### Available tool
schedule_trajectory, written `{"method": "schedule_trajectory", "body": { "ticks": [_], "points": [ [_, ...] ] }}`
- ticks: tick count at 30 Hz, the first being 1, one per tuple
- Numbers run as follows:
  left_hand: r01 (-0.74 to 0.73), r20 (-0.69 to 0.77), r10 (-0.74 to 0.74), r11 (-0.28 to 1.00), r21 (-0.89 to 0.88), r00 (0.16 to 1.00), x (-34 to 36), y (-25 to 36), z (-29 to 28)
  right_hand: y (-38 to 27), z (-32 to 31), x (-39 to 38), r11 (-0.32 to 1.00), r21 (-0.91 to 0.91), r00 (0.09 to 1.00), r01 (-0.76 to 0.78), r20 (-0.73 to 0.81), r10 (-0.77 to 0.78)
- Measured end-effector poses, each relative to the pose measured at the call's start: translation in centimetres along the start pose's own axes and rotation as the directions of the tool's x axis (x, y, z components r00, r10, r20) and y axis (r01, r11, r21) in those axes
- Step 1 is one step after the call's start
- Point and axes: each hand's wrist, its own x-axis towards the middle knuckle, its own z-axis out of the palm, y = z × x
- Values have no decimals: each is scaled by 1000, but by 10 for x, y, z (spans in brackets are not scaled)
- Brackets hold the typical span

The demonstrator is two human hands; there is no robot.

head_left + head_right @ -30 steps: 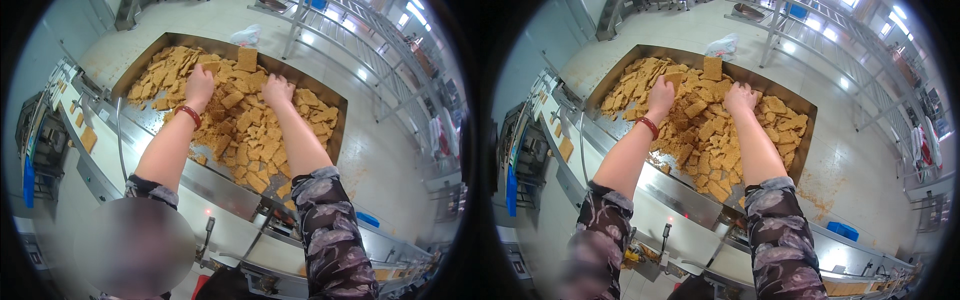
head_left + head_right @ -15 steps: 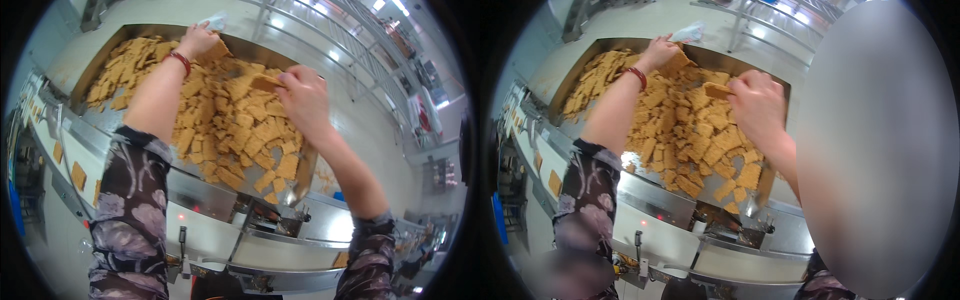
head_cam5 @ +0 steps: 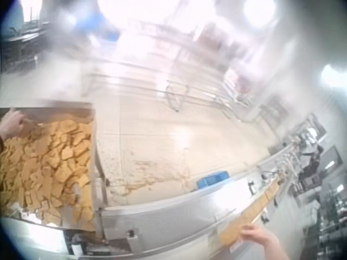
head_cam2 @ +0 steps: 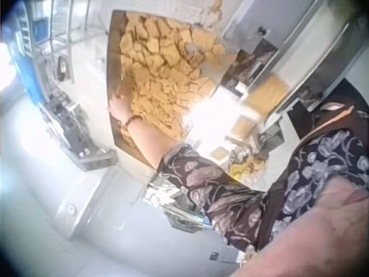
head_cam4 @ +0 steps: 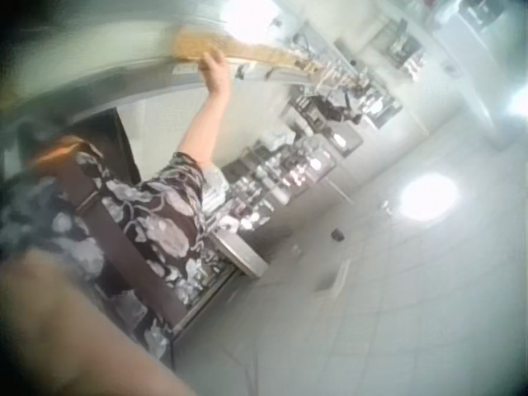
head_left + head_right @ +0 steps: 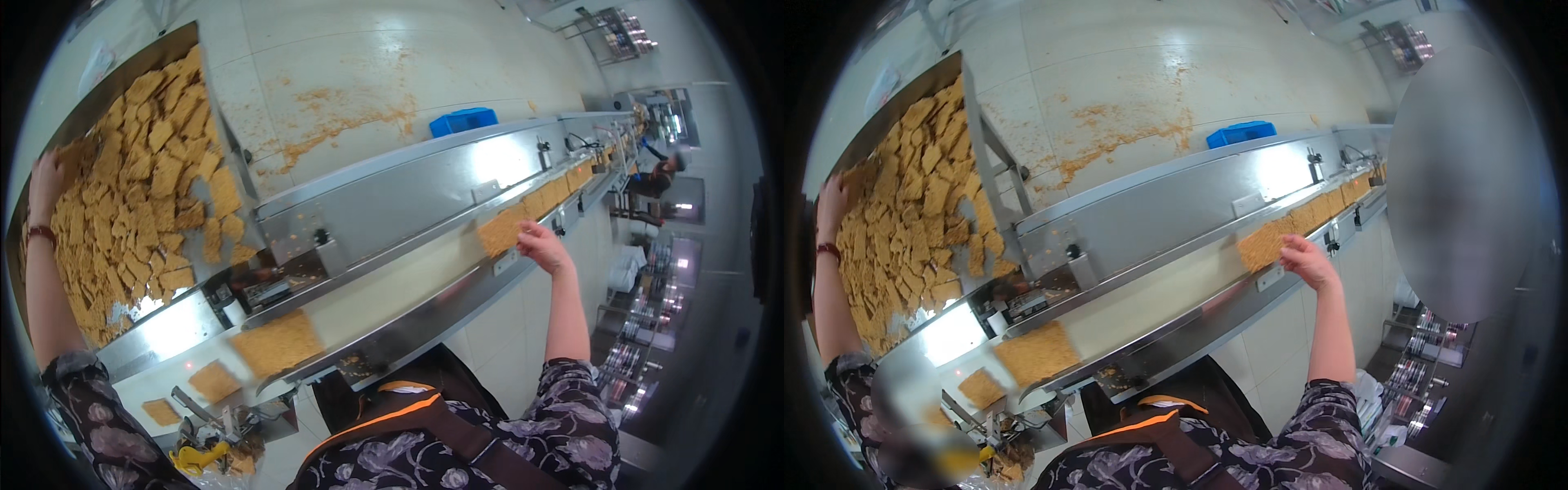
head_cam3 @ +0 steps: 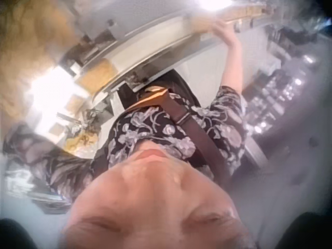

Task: The person places rectangular crackers onto a moving conveyor belt from a large metal bin. They repeatedly pick up crackers and arrange them in a single file on the belt, occasionally adjusting their position.

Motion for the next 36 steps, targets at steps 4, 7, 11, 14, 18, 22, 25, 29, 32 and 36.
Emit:
{"method": "schedule_trajectory", "body": {
  "ticks": [4,7,11,14,18,22,25,29,32,36],
  "points": [
    [117,-152,-100,987,108,983,-40,3,-8,5,8,21,975,-220,995,-26,-103,3],
    [51,-322,-13,993,107,947,-76,35,-97,35,1,32,455,-871,781,187,-149,-607],
    [-346,-598,173,919,-187,783,-149,165,-240,-25,62,-9,867,-391,944,309,15,-330],
    [-506,-328,431,841,-193,841,-231,307,-288,-47,113,-32,971,228,854,72,490,-178],
    [-884,-658,612,425,-196,440,-304,460,-339,-55,104,-32,903,427,771,-43,589,-242],
    [-826,-651,516,426,-369,557,-327,558,-360,-31,26,0,934,357,917,-27,381,-119],
    [-580,-384,469,405,-707,796,-338,587,-369,-7,-51,46,969,161,974,186,104,-204],
    [-143,-117,185,135,-981,976,-348,596,-341,21,-96,75,877,-334,918,346,-76,-390],
    [318,315,49,-112,-941,948,-358,571,-335,-1,-78,43,271,-914,632,303,-21,-775],
    [299,320,167,141,-944,932,-369,557,-318,24,-16,43,452,-672,703,587,146,-696]
  ]
}}
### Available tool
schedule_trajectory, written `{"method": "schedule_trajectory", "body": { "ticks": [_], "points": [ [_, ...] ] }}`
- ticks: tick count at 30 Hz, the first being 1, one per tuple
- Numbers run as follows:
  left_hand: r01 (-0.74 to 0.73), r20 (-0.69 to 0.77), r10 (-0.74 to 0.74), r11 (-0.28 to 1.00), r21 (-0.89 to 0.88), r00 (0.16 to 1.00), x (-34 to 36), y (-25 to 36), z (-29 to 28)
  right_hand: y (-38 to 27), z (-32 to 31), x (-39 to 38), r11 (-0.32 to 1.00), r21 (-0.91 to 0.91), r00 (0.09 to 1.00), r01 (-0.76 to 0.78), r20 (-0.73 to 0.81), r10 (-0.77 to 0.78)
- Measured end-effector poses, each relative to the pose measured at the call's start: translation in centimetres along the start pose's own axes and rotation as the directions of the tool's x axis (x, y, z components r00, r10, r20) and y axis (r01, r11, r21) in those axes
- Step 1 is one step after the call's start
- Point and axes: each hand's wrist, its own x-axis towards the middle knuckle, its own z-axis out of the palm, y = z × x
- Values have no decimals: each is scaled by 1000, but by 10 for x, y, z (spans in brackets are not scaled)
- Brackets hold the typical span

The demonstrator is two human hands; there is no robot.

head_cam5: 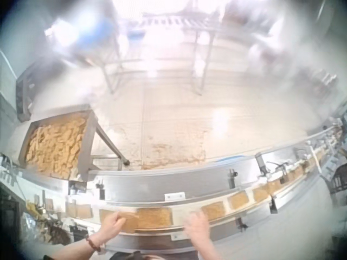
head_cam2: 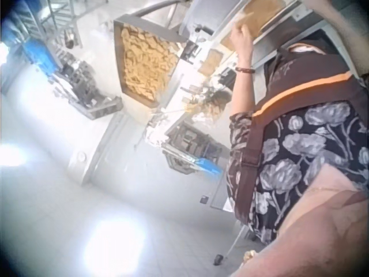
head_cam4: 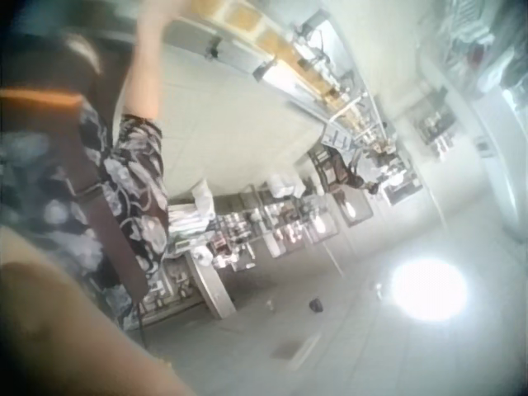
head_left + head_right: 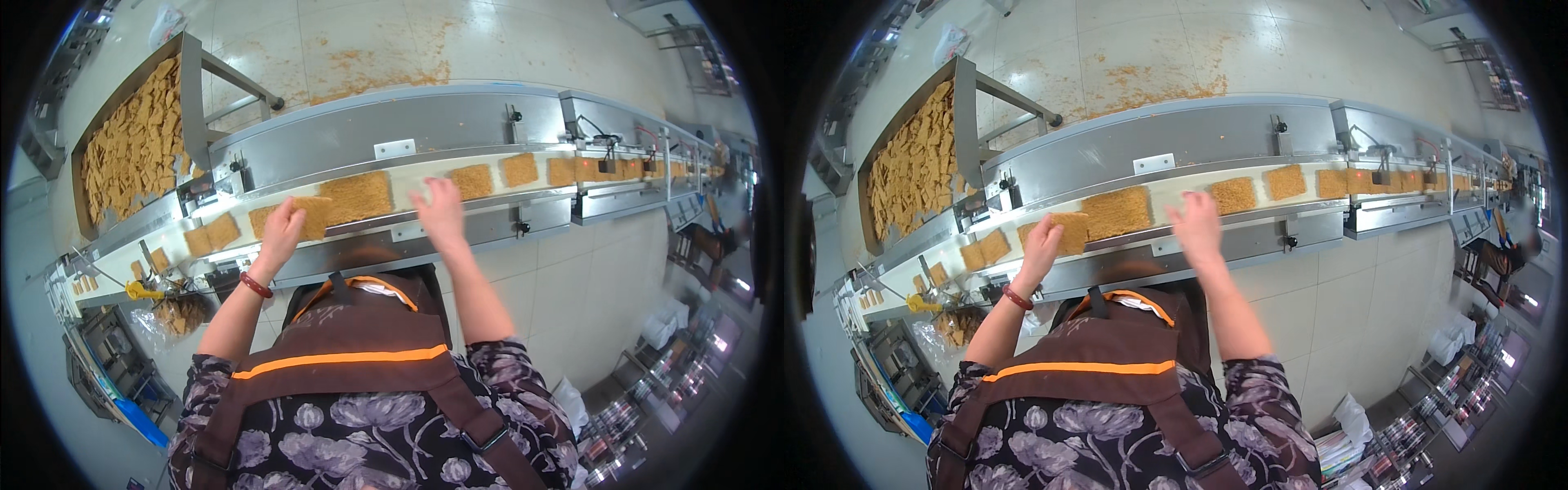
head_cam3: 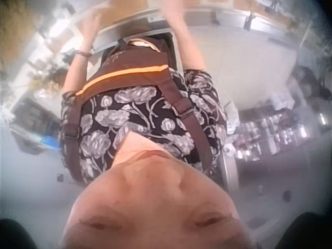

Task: The person places rectangular crackers onto a moving conveyor belt from a large metal bin. They repeatedly pick up crackers and arrange them in a single file on the belt, occasionally adjusting their position.

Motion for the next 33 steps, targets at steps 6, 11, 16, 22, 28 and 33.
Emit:
{"method": "schedule_trajectory", "body": {
  "ticks": [6,11,16,22,28,33],
  "points": [
    [-15,219,14,1000,0,976,-4,9,36,-44,38,12,958,245,986,-147,-40,162],
    [-101,292,105,994,-31,951,-5,9,55,-9,-14,29,889,287,890,-357,395,230],
    [-67,259,107,985,-158,960,-11,14,59,81,-110,7,511,599,768,-617,316,557],
    [41,301,16,982,-185,953,-8,12,56,155,-115,3,474,498,640,-726,240,730],
    [225,272,-134,915,-336,953,-15,11,50,145,-110,13,185,879,725,-441,227,650],
    [288,342,-144,862,-418,928,-18,20,48,141,-99,36,910,-259,940,-325,-199,279]
  ]
}}
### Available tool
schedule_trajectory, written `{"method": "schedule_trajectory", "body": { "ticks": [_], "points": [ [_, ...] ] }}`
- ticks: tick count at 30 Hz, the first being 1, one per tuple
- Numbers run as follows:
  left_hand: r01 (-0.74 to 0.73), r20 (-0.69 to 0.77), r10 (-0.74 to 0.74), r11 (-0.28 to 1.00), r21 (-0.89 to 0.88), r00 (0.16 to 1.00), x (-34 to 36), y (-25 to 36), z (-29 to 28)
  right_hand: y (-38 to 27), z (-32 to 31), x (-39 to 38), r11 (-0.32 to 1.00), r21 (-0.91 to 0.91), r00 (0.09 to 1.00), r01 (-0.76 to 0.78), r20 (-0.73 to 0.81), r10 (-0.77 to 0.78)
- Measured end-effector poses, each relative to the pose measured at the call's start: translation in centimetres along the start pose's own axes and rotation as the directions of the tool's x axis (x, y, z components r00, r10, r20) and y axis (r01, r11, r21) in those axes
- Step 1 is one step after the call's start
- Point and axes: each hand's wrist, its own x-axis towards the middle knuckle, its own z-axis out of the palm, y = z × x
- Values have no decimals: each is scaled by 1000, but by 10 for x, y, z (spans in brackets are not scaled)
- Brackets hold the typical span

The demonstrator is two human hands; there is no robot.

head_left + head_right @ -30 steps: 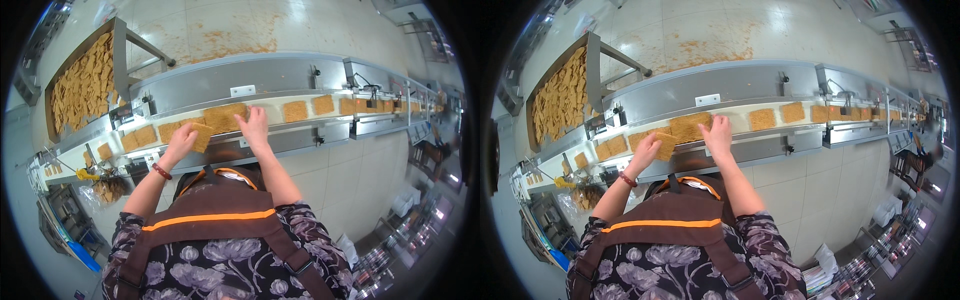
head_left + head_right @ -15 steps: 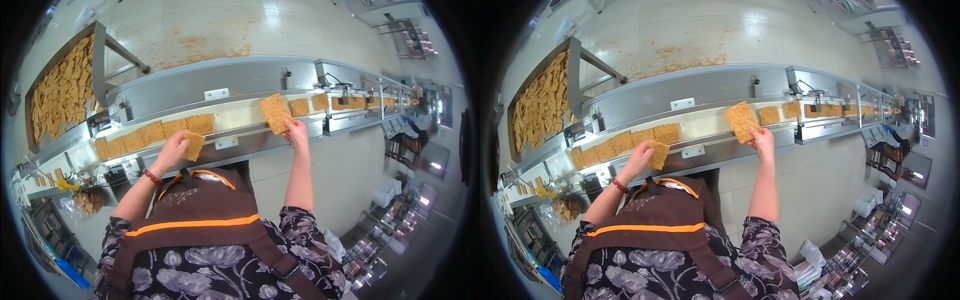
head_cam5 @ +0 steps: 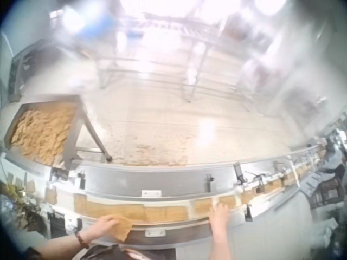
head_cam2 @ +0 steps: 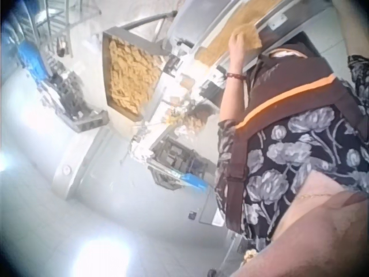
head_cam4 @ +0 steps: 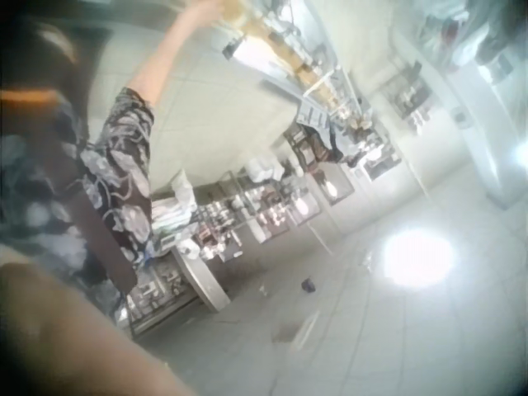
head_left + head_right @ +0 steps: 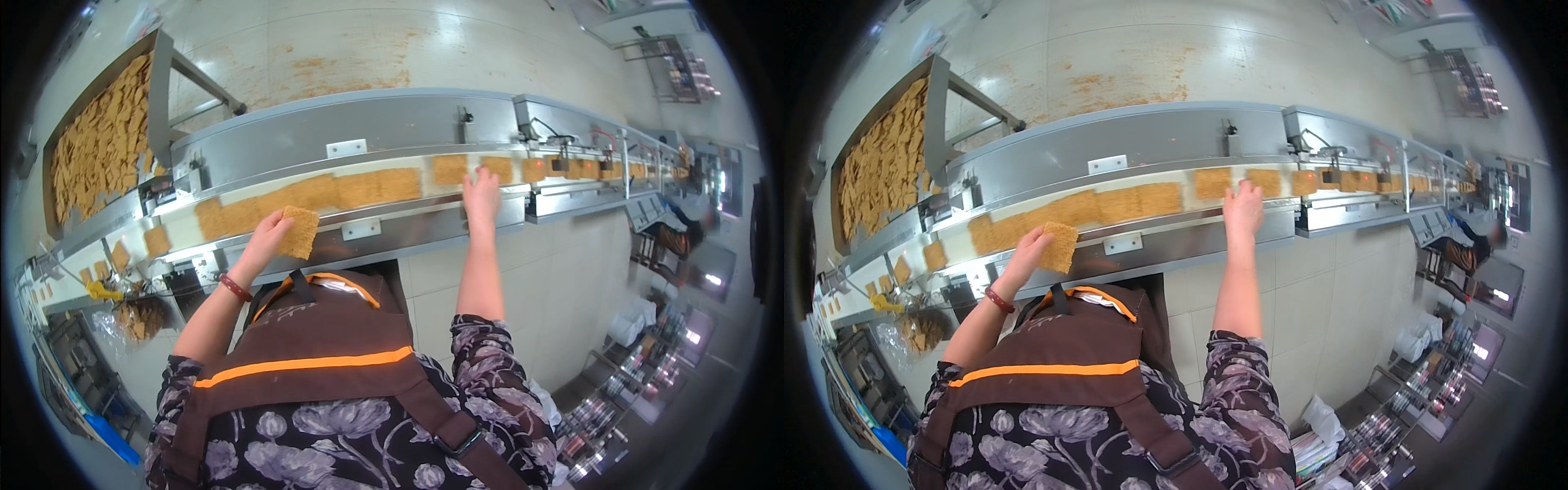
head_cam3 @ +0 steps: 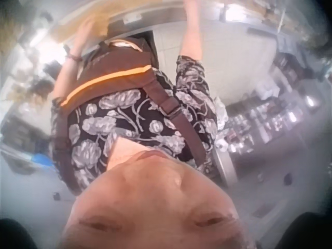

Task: The person places rectangular crackers onto a moving conveyor belt from a large metal bin. They repeatedly pick up crackers and arrange them in a single file on the belt, occasionally adjusting their position.

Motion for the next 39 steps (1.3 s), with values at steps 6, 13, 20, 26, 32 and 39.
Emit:
{"method": "schedule_trajectory", "body": {
  "ticks": [6,13,20,26,32,39],
  "points": [
    [106,-68,-119,980,-168,991,-11,-32,-12,-64,12,-25,927,333,978,173,55,-202],
    [132,-104,-151,976,-173,983,-47,-33,-32,-188,74,-93,803,332,863,495,-82,-498],
    [133,-207,-169,975,-178,964,-71,-52,-55,-255,79,-118,856,55,858,514,-19,-514],
    [84,-227,-135,972,-218,965,-75,-52,-65,-259,97,-128,894,171,910,413,-61,-409],
    [87,-211,-128,977,-195,969,-71,-40,-75,-210,92,-95,876,471,946,109,222,-237],
    [26,-353,-85,985,-170,932,-87,-40,-119,-116,48,-79,487,812,937,-322,346,43]
  ]
}}
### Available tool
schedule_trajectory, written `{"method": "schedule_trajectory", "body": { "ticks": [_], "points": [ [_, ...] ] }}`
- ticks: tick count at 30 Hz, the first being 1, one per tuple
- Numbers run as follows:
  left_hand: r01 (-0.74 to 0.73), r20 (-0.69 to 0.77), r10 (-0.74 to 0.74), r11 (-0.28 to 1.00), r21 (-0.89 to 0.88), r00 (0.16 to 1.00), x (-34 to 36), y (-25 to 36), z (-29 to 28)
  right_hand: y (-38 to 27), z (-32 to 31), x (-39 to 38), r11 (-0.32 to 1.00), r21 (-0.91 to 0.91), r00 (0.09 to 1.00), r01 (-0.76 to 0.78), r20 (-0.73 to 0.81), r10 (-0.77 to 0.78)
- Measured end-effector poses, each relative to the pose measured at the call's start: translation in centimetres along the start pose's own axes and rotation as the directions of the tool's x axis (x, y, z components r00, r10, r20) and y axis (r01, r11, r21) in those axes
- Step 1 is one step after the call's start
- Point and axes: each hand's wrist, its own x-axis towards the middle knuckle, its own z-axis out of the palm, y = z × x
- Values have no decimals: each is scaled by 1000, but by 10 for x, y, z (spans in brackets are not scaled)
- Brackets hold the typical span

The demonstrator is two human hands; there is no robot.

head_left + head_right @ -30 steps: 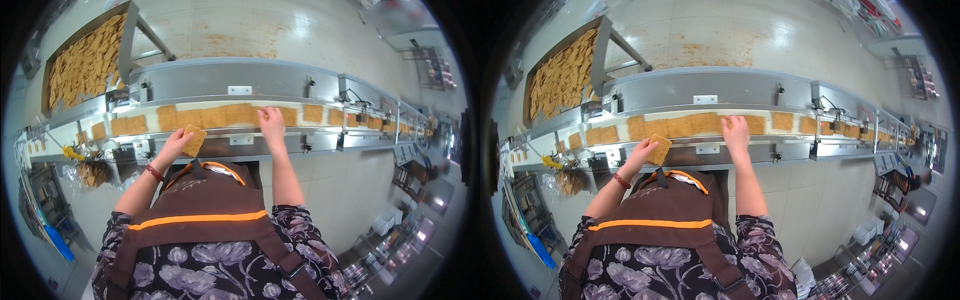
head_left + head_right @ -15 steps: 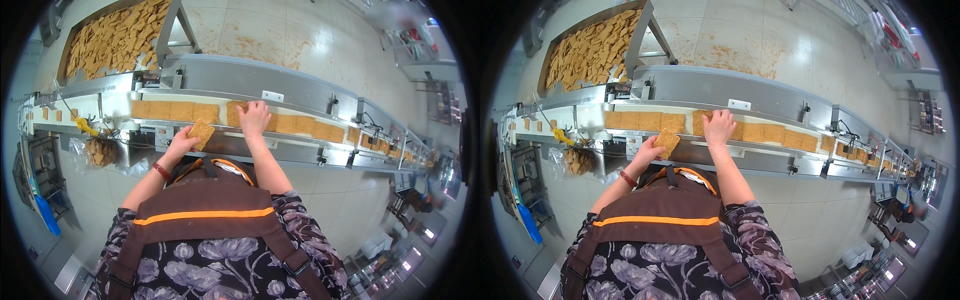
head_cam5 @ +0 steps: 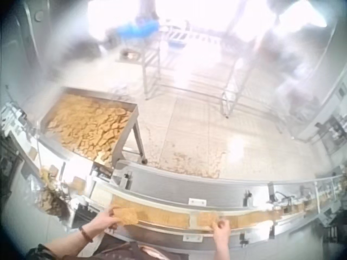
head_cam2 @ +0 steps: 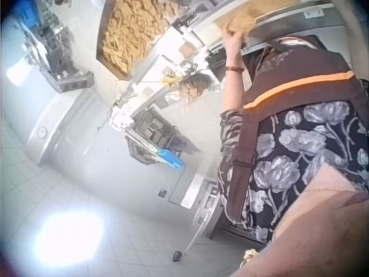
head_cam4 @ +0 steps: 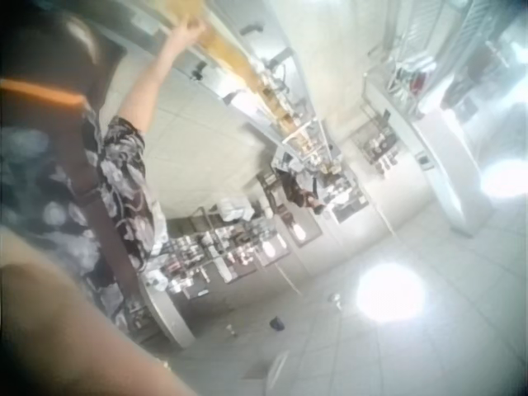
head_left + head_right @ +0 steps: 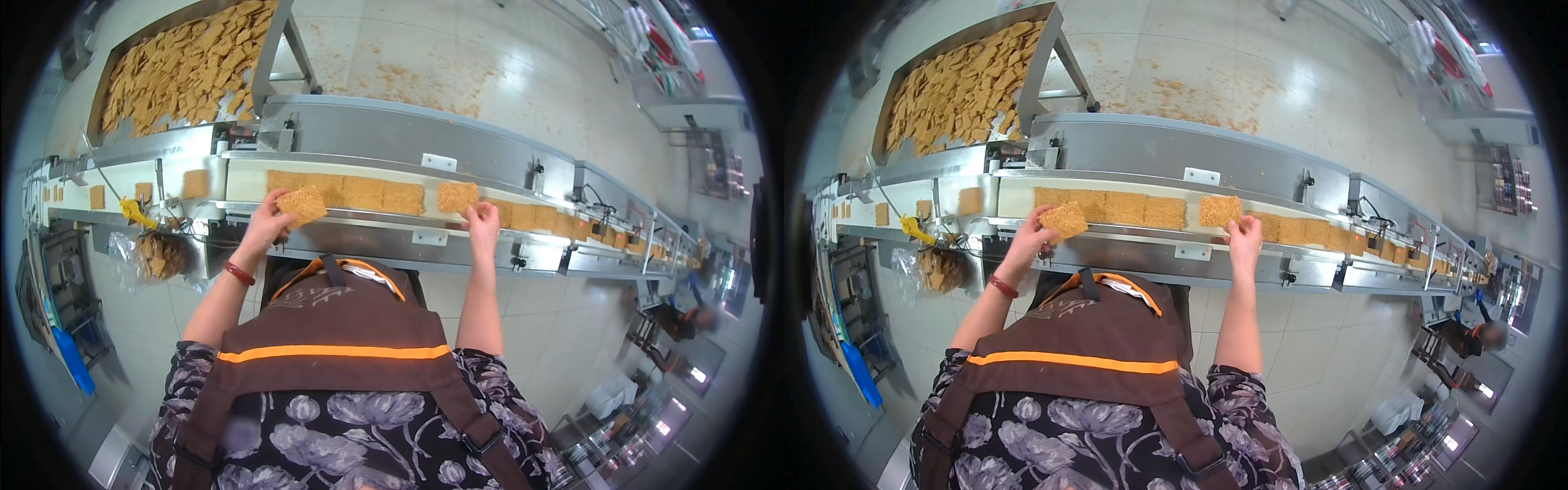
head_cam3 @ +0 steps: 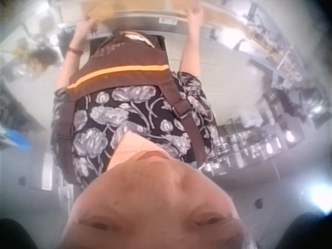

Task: The person places rectangular crackers onto a moving conveyor belt from a large metal bin. They repeatedly pick up crackers and arrange them in a single file on the belt, occasionally adjusting their position.

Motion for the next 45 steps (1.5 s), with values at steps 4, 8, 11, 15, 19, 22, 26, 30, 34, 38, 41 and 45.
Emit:
{"method": "schedule_trajectory", "body": {
  "ticks": [4,8,11,15,19,22,26,30,34,38,41,45],
  "points": [
    [-76,-264,55,995,-68,963,5,-4,-48,11,-29,6,510,-801,902,315,84,-424],
    [-102,-367,122,992,74,922,22,-18,-80,-13,-27,-1,607,-778,935,161,-78,-347],
    [-130,-274,154,986,103,949,50,-36,-53,-5,-22,13,686,-673,947,277,69,-314],
    [-112,-56,130,961,253,990,50,-16,9,-15,-4,12,702,-610,921,367,130,-368],
    [-215,-90,273,889,405,958,43,-33,20,-27,15,3,700,-587,910,407,195,-365],
    [-144,-9,164,891,430,986,31,-21,21,-25,30,-4,649,-590,876,480,280,-393],
    [-332,28,352,848,413,935,17,-18,20,-25,72,-26,604,-545,813,581,417,-405],
    [-293,-304,509,787,543,806,21,-29,-19,-22,121,-48,591,-478,749,650,535,-391],
    [122,-553,456,685,718,697,28,-35,-74,-21,179,-64,625,-383,695,680,611,-381],
    [344,-539,333,494,799,774,33,-11,-73,-28,228,-75,537,-401,635,742,677,-372],
    [304,-465,331,435,847,821,44,-8,-49,-32,246,-76,488,-426,620,762,696,-361],
    [160,-437,299,643,749,848,46,-13,-24,-36,242,-71,428,-491,643,758,670,-371]
  ]
}}
